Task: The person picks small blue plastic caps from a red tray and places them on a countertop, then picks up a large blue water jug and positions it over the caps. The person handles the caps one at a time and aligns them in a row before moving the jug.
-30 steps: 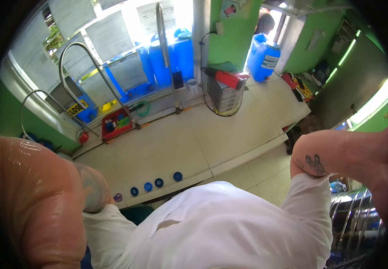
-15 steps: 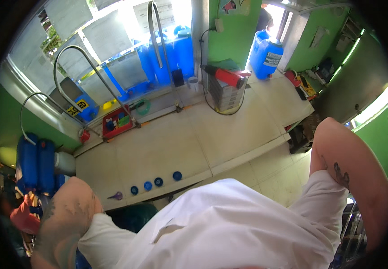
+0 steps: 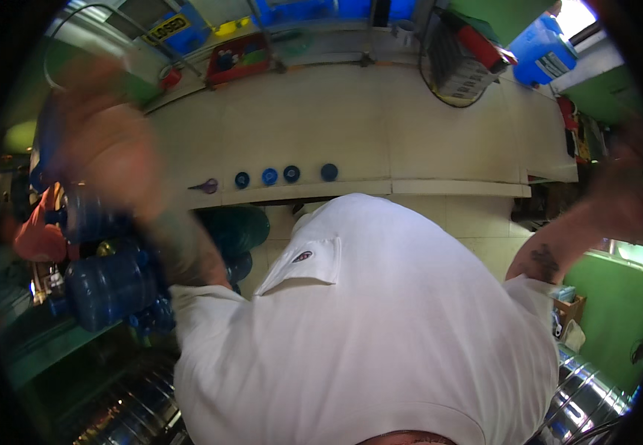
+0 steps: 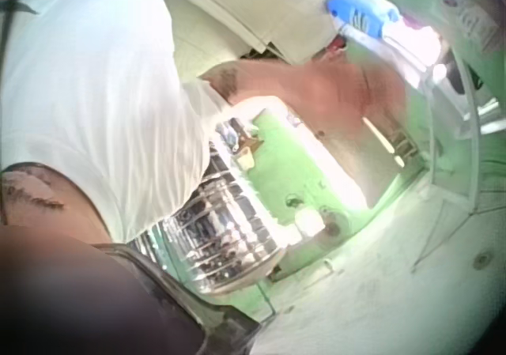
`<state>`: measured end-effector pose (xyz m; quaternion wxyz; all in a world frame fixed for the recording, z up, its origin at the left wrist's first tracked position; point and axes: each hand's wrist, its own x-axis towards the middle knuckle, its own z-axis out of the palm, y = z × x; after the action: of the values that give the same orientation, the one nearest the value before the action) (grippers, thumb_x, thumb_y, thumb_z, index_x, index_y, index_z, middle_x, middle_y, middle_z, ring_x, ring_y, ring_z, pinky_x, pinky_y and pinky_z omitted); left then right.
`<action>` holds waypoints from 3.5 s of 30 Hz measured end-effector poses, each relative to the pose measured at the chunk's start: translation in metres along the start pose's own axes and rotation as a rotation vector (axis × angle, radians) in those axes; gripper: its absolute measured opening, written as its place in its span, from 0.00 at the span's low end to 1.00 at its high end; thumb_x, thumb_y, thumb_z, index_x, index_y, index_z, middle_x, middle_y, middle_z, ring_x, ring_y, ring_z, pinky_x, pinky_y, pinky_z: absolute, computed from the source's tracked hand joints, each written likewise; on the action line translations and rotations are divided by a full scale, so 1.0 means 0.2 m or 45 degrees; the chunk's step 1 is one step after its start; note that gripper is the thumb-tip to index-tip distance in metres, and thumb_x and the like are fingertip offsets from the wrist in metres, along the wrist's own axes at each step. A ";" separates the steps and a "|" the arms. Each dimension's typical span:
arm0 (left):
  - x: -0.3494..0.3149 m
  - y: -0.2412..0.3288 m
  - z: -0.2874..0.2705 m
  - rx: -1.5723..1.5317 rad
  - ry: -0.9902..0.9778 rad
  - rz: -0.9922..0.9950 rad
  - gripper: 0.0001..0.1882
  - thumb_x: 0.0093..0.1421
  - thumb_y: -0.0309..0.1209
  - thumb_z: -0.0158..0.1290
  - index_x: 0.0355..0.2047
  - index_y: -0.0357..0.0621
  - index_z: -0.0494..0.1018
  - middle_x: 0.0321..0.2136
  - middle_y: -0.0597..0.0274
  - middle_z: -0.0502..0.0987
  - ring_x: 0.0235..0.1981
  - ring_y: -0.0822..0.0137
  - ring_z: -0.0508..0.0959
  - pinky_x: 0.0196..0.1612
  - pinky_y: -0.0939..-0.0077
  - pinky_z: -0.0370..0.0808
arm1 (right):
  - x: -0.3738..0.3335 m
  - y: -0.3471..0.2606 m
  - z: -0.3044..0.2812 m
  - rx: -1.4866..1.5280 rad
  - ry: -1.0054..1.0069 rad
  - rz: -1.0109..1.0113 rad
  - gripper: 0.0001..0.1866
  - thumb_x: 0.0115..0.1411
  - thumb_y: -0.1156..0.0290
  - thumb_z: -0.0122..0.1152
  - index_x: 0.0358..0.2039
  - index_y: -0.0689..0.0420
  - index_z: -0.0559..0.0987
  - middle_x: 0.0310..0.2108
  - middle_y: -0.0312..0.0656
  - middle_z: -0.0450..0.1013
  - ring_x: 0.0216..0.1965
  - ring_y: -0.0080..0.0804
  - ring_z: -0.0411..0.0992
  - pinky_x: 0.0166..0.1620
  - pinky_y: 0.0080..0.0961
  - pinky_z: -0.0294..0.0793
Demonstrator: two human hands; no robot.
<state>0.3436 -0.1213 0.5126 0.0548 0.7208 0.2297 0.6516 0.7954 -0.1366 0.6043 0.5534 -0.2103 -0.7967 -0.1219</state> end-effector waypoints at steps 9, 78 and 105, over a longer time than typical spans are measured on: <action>-2.04 -0.40 0.04 0.289 -1.152 -1.629 0.41 0.60 0.49 0.57 0.64 0.34 0.59 0.65 0.42 0.60 0.67 0.48 0.60 0.68 0.61 0.58 | -1.65 -0.23 1.46 0.763 -1.542 1.490 0.21 0.67 0.59 0.55 0.54 0.58 0.76 0.48 0.45 0.78 0.49 0.36 0.75 0.52 0.32 0.72; 0.42 0.43 1.65 -1.449 -0.395 -0.136 0.41 0.48 0.44 0.70 0.57 0.39 0.66 0.54 0.45 0.71 0.54 0.50 0.73 0.58 0.59 0.71 | -2.75 0.27 0.52 -0.300 -1.519 1.510 0.38 0.59 0.63 0.62 0.65 0.66 0.59 0.67 0.66 0.48 0.68 0.62 0.48 0.68 0.47 0.53; -2.59 -0.03 -0.68 0.434 -0.829 -2.713 0.36 0.61 0.48 0.55 0.61 0.33 0.65 0.62 0.42 0.66 0.63 0.49 0.66 0.65 0.62 0.63 | -2.55 0.04 1.26 -0.368 -2.075 1.924 0.47 0.61 0.45 0.55 0.61 0.78 0.58 0.61 0.76 0.54 0.66 0.65 0.53 0.68 0.44 0.54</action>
<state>0.1876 -0.3552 0.0568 0.5413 0.2910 0.7887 0.0136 0.7435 -0.1241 0.0376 -0.2311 -0.7193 -0.5672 0.3279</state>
